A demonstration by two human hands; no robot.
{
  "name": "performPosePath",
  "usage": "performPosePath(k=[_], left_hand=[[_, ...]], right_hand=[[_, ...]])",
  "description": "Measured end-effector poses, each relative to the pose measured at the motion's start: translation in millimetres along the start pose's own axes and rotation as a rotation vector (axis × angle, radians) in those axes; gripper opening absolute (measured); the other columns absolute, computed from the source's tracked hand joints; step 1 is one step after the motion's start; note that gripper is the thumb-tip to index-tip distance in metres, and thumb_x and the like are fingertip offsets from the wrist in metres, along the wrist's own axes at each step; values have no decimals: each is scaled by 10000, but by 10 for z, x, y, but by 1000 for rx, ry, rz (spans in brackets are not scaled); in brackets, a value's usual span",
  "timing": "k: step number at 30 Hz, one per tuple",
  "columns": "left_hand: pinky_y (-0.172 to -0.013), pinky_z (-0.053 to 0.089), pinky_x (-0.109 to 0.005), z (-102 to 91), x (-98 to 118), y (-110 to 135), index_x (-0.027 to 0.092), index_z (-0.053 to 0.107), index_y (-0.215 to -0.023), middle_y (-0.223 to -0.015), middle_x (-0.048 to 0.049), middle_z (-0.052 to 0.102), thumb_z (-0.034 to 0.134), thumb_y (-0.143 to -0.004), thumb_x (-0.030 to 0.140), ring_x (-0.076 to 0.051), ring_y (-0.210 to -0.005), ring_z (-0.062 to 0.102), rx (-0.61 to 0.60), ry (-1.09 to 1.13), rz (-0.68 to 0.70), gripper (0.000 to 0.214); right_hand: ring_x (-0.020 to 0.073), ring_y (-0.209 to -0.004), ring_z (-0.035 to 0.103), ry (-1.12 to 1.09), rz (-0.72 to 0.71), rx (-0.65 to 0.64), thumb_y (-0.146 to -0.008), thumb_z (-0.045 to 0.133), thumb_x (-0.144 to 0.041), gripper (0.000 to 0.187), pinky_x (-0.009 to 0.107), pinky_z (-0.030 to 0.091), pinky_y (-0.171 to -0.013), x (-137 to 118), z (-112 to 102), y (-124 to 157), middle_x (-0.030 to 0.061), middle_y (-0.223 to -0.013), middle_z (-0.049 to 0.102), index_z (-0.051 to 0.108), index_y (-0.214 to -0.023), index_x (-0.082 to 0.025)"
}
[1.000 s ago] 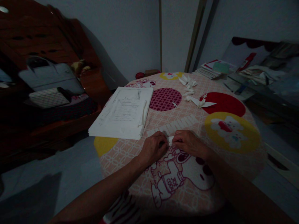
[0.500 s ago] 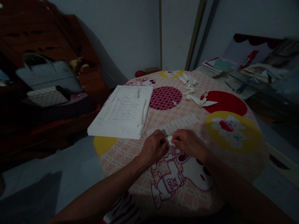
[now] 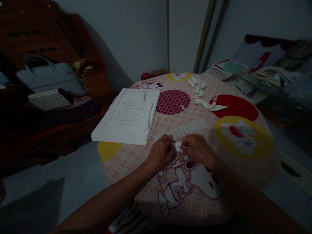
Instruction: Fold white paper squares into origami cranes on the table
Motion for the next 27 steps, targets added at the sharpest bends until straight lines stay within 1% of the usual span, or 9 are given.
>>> performPosePath(k=[4,14,20,22,23,25,27], left_hand=[[-691,471,-291,7,-8,-1,166,592,-671,-853,-54,568,603,-792,127,-173,-789,577,-4,4,0,127],[-708,475,-297,8,-12,-16,168,583,-682,-873,-51,566,618,-801,160,-172,-785,575,-58,-42,-14,124],[-696,464,-290,19,-11,-7,172,567,-693,-849,-37,552,617,-787,156,-170,-778,566,-37,-72,-34,107],[-698,465,-294,11,-9,1,169,581,-741,-853,-37,557,622,-782,151,-175,-781,566,-20,-72,-26,61],[-704,469,-296,5,-8,7,166,601,-796,-863,-38,565,625,-781,144,-177,-789,570,-8,-66,-12,35],[-730,481,-298,1,-7,19,163,635,-918,-898,-43,590,619,-787,120,-181,-818,582,3,-46,39,139],[-766,491,-296,9,-6,32,174,666,-966,-943,-50,620,601,-802,88,-182,-866,600,-7,-19,102,197]], right_hand=[[184,-742,621,25,-11,0,-807,687,-130,116,286,386,-670,2,13,-2,82,-784,724,720,-698,-155],[174,-713,608,41,-5,2,-810,687,-140,126,285,373,-662,9,31,-8,75,-755,716,718,-689,-155],[170,-725,611,57,3,15,-802,691,-148,99,278,359,-657,30,55,-16,77,-773,718,727,-710,-156],[170,-727,611,55,1,10,-805,685,-151,102,278,359,-663,39,67,-15,74,-768,717,727,-712,-157],[170,-731,611,53,-2,11,-807,684,-153,101,278,360,-668,42,70,-15,72,-768,717,728,-717,-158],[172,-739,610,53,-3,15,-810,679,-158,98,279,362,-677,40,72,-15,70,-769,718,731,-727,-160],[173,-743,608,56,-3,22,-804,670,-153,98,279,363,-678,31,65,-18,72,-774,720,733,-729,-161]])
Point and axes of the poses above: each hand's wrist, its own y-axis away from the middle knuckle, its own z-axis out of the palm, x = y × z, the point moved 4 cm from there along -y, towards the middle knuckle
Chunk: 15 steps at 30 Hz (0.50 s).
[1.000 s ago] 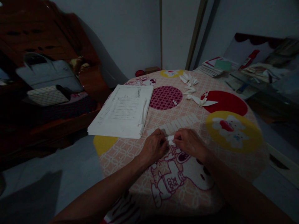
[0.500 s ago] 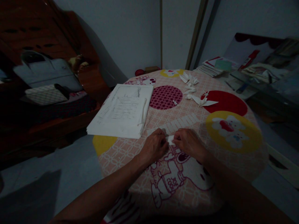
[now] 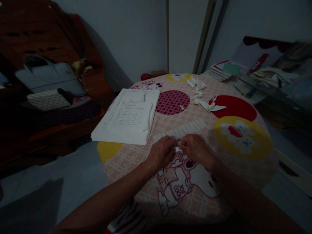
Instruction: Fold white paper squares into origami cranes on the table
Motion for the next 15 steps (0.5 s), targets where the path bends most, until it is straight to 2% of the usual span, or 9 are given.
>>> performPosePath(k=[3,7,12,15], left_hand=[[-794,503,-296,13,-9,17,185,712,-904,-966,-58,655,591,-820,68,-188,-917,620,-1,11,72,188],[-784,519,-298,31,-29,35,182,748,-911,-978,-71,687,598,-829,68,-191,-914,636,19,2,142,205],[-780,537,-302,42,-51,44,182,766,-933,-999,-82,704,603,-842,86,-195,-918,648,35,-6,166,210],[-788,544,-309,43,-50,43,187,768,-932,-1001,-78,706,604,-835,83,-198,-926,650,38,-16,171,217]], right_hand=[[163,-717,601,-14,7,-5,-778,651,-120,120,273,364,-668,-3,-25,-12,69,-755,721,734,-701,-160],[148,-648,595,-110,57,-53,-721,640,-83,137,257,375,-630,100,-75,-33,49,-660,697,725,-639,-152],[140,-583,595,-305,99,-96,-680,602,-62,176,235,393,-561,282,-134,-51,28,-620,687,757,-710,-138],[140,-564,586,-320,98,-116,-710,603,-99,158,239,386,-545,302,-125,-47,29,-606,680,756,-707,-137]])
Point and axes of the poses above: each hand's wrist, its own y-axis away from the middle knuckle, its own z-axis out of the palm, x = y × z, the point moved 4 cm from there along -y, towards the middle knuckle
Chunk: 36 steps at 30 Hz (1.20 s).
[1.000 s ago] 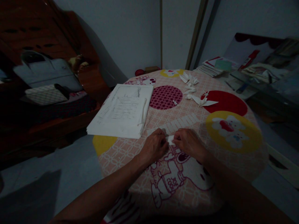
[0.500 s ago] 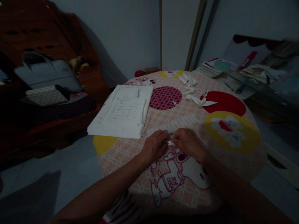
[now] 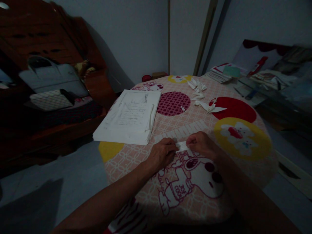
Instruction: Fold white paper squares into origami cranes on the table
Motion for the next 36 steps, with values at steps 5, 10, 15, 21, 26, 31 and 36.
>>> performPosePath(k=[5,10,15,21,26,31,36], left_hand=[[-770,543,-303,9,-5,0,189,771,-931,-993,-75,701,606,-817,63,-197,-914,650,-3,-9,-4,237],[-767,542,-305,7,-4,-2,194,773,-919,-981,-72,702,603,-815,60,-198,-908,646,-11,-15,-17,240],[-770,539,-303,3,8,-2,204,769,-918,-987,-65,697,603,-809,62,-196,-913,643,-30,-22,-18,244],[-788,532,-307,6,24,-12,201,761,-897,-981,-66,691,588,-827,75,-197,-915,634,-55,-41,-15,225],[-803,526,-309,3,6,-13,199,756,-910,-995,-69,686,585,-823,74,-199,-934,634,-55,-25,-29,229],[-776,520,-310,8,-28,-15,205,757,-881,-990,-64,689,594,-798,66,-195,-909,637,-40,7,-54,230],[-791,518,-311,5,-12,-31,200,758,-873,-970,-63,687,595,-778,55,-197,-910,639,-44,41,-69,238]], right_hand=[[160,-651,611,151,-60,46,-745,663,-160,109,263,389,-621,-61,69,16,61,-674,709,748,-678,-148],[163,-681,612,259,-13,57,-746,659,-140,107,269,370,-650,-107,108,43,64,-694,708,727,-665,-160],[158,-688,595,350,-35,111,-765,720,-209,88,267,338,-635,-167,136,89,46,-715,696,687,-693,-170],[158,-677,570,400,-28,114,-746,733,-217,90,275,315,-618,-171,176,64,36,-698,667,664,-701,-182],[150,-656,564,320,-8,92,-689,670,-91,94,266,333,-618,-114,127,4,40,-672,662,660,-652,-177],[138,-608,565,206,60,69,-654,597,7,187,248,348,-581,-89,-5,21,35,-639,658,679,-657,-161],[121,-592,571,-8,-57,70,-728,615,-52,135,222,375,-571,-242,70,48,9,-651,665,702,-734,-154]])
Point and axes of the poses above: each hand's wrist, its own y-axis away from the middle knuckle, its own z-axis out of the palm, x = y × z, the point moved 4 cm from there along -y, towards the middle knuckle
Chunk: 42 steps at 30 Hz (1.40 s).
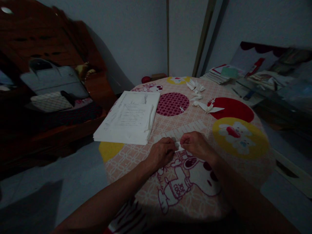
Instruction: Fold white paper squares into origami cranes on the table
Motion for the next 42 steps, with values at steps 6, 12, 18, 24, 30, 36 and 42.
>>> performPosePath(k=[6,12,18,24,30,36,42], left_hand=[[-812,512,-309,-56,-5,-10,180,747,-837,-966,-66,702,572,-787,49,-189,-906,645,4,83,-46,224],[-792,503,-277,-150,-133,-51,164,750,-853,-899,-56,705,585,-795,78,-154,-837,654,-37,286,-123,195],[-683,471,-234,-138,-237,-85,160,730,-824,-841,-30,656,619,-677,45,-128,-752,605,-97,298,-163,218],[-675,464,-225,-237,-224,-91,157,703,-905,-859,-20,623,607,-660,60,-116,-747,573,-202,366,-91,281],[-673,451,-261,-137,-83,-114,166,656,-852,-809,-10,596,697,-735,230,-135,-704,549,-63,131,-205,140],[-751,459,-305,25,31,-107,202,595,-837,-833,-23,588,632,-731,155,-188,-802,577,5,-107,-213,122],[-721,453,-300,-26,1,-76,199,607,-847,-820,-11,582,626,-684,108,-174,-754,557,23,-40,-226,188]], right_hand=[[108,-603,546,47,-53,-25,-693,601,-10,161,220,362,-598,-74,176,-51,-1,-620,633,689,-676,-144],[94,-537,514,19,26,-58,-681,591,-16,164,219,357,-576,-86,128,-57,-23,-568,599,675,-654,-155],[100,-555,537,20,30,-43,-675,591,-35,155,218,364,-579,-62,146,-58,-18,-589,621,678,-657,-163],[99,-550,539,29,59,-48,-678,596,-35,153,215,361,-569,-64,148,-75,-13,-600,629,683,-675,-161],[104,-540,537,48,32,-41,-677,586,-44,160,223,357,-569,-32,170,-96,-12,-577,623,695,-673,-161],[109,-548,539,57,-6,-15,-681,573,-42,178,220,357,-566,1,184,-112,-10,-578,632,701,-667,-165],[109,-562,550,59,7,-16,-683,585,-44,173,221,356,-569,-2,184,-104,-2,-608,653,706,-673,-167]])
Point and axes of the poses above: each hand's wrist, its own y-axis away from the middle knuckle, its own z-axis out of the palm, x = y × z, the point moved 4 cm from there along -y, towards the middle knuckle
